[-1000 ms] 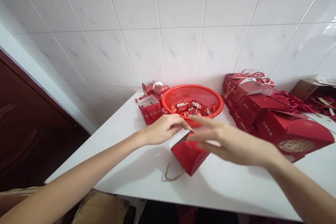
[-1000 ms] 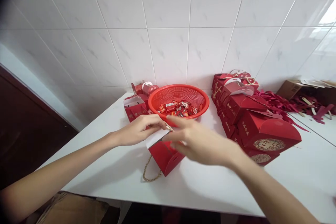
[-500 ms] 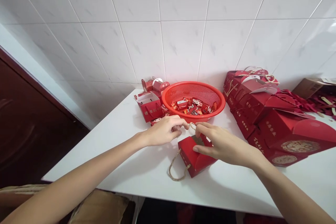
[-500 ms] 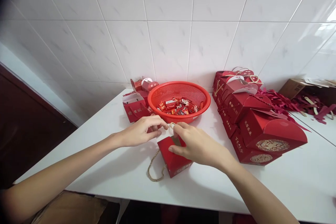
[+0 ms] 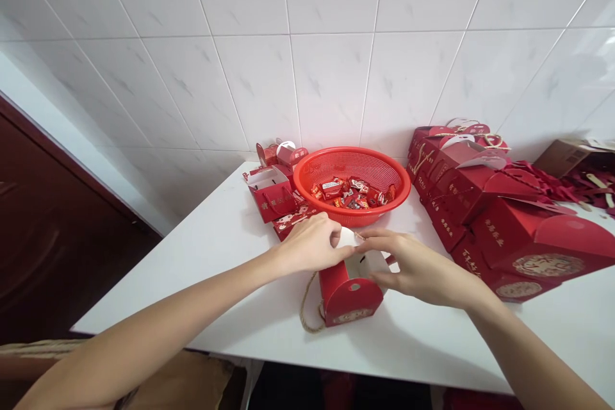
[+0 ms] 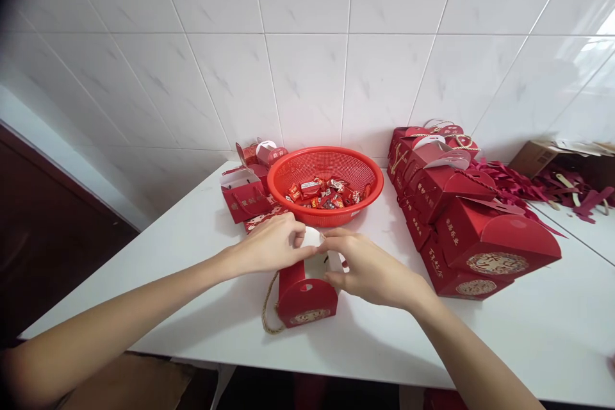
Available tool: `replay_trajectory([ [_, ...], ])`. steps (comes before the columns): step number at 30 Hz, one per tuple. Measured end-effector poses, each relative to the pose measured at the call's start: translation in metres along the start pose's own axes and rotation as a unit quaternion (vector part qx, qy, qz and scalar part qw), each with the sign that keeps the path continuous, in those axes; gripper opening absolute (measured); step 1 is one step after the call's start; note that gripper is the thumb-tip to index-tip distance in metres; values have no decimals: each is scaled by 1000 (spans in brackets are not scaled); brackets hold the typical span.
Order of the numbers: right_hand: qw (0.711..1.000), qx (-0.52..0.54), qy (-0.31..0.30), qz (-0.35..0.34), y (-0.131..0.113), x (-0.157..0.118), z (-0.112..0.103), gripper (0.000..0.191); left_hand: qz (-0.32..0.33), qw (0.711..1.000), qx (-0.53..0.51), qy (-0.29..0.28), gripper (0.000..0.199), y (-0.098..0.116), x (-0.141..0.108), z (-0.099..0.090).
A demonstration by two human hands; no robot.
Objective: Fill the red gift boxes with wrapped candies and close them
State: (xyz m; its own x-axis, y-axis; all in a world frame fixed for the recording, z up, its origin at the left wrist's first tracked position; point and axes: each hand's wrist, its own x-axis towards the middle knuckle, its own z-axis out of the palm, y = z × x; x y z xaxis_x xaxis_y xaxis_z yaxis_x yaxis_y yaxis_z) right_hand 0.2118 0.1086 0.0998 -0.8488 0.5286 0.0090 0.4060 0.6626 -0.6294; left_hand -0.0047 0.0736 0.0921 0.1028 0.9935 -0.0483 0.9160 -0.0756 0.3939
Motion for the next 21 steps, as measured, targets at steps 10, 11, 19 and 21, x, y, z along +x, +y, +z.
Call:
replay_trajectory([
  [10, 996, 19, -12, 80, 24, -26, 11, 66, 94, 948, -115, -280, 88, -51, -29, -41],
  [11, 996, 27, -11, 82, 25, -27, 13, 67, 95, 949, -111, -280, 93, -55, -32, -38],
  [19, 996, 31, -6, 87, 28, -10, 29, 70, 151, 965, -85, -195, 86, -55, -19, -17],
  [21, 997, 45, 8, 62, 32, -3, 26, 66, 164, 966, -96, -177, 79, -54, -12, -18],
])
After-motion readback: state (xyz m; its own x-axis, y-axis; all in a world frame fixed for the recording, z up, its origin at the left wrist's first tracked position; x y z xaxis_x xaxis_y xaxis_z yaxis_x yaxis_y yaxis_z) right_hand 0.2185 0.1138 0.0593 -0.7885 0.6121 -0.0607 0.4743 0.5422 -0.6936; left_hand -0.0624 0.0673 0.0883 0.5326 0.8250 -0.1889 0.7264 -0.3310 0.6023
